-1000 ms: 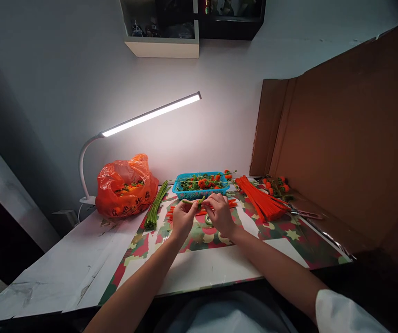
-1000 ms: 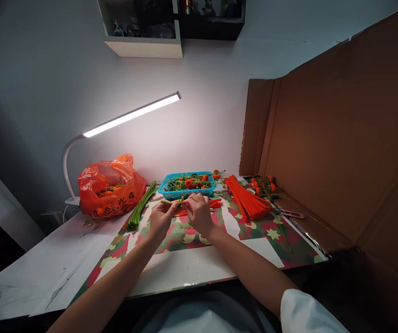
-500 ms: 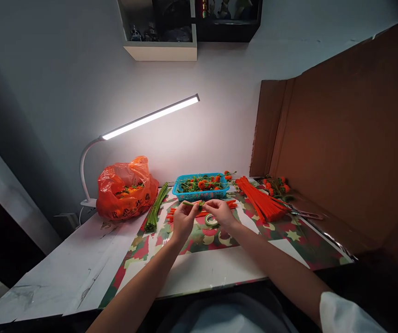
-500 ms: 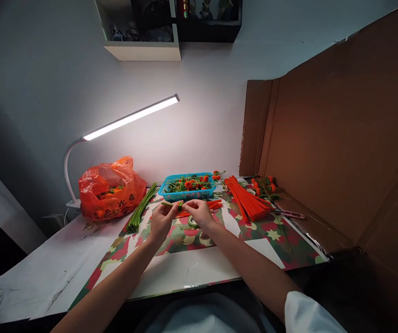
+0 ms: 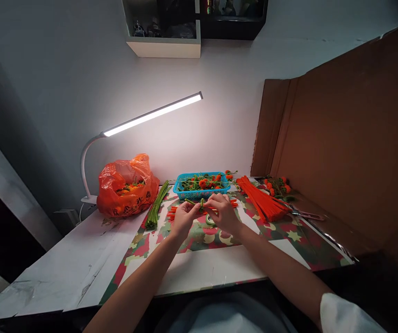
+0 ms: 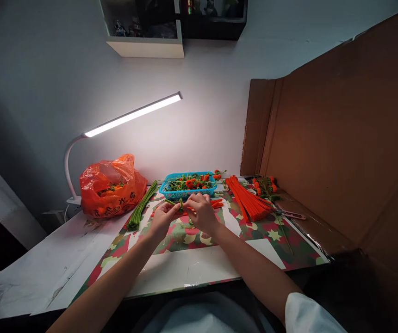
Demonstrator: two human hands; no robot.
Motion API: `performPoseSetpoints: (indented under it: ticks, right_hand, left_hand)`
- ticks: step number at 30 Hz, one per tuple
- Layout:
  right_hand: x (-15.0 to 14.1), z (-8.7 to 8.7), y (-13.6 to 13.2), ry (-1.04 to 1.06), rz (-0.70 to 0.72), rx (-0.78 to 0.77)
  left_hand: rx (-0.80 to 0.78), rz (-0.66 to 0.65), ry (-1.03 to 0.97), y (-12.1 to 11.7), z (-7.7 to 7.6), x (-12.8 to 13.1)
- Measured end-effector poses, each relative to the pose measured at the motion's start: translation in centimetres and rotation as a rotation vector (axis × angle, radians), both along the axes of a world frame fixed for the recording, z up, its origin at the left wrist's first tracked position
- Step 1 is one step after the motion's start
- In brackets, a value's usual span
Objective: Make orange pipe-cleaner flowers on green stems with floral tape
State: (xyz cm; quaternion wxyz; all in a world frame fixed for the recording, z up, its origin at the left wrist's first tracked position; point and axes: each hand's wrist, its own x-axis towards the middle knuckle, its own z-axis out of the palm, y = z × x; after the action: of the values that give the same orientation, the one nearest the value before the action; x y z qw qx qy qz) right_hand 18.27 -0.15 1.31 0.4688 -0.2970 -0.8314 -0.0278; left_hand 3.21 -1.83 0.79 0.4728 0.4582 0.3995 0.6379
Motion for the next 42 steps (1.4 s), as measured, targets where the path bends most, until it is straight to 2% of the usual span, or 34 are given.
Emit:
performPoseSetpoints:
  ticks: [5, 7, 9, 11, 16, 19, 22, 25, 29, 31, 34, 39, 42]
  right_hand:
    - [0.8, 0.0, 0.4, -0.29, -0.039, 0.285]
    - [0.7, -0.3, 0.3, -0.335, -0.035, 0.333]
    - [0.6, -0.4, -0.1, -0.308, 0.012, 0.316]
    - [0.5, -0.2, -0.5, -0.172, 0.075, 0.213]
    - [0.6, 0.7, -0.7, 0.331, 0.136, -0.183]
    - [0.3, 0.3, 0.1, 0.42, 0.19, -0.439]
    - [-0.3, -0.5, 0.8, 0.469, 0.315, -0.702]
    - [-0.7, -0.9, 0.9, 0.532, 0.41, -0.803]
    - [-0.8, -0.7, 0.6, 0.722, 0.383, -0.756]
    - [-0.7, -0.6, 0.6, 0.756, 0.387, -0.745]
    - [-0.5, -0.8, 0.5, 0.709, 0.366, -0.71]
    - [-0.8, -1.2, -0.4, 0.556, 0.172, -0.532]
    - [-1.2, -1.0, -1.1, 0.479, 0.128, -0.424]
  left_hand:
    - [-0.076, -0.078, 0.046, 0.2, 0.2, -0.8]
    - [-0.114, -0.121, 0.04, 0.4, 0.2, -1.2]
    - [-0.134, -0.152, 0.027, 0.5, 0.3, -1.5]
    - [-0.122, -0.171, 0.024, 0.6, 0.4, -1.7]
    - [-0.054, -0.293, 0.044, 0.7, 0.2, -1.6]
    - [-0.033, -0.364, 0.071, 0.6, -0.2, -1.5]
    - [-0.028, -0.396, 0.111, 0.5, -0.4, -1.3]
    - [-0.047, -0.412, 0.066, 0.4, -0.2, -1.3]
    - [-0.123, -0.414, -0.105, 0.2, 0.2, -1.3]
    - [-0.121, -0.405, -0.117, 0.2, 0.3, -1.3]
    - [-0.053, -0.326, -0.055, 0.3, 0.1, -1.2]
    - [0.159, -0.122, 0.056, 0.3, -0.1, -0.9]
    - [0.24, -0.032, 0.099, -0.1, -0.1, -0.6]
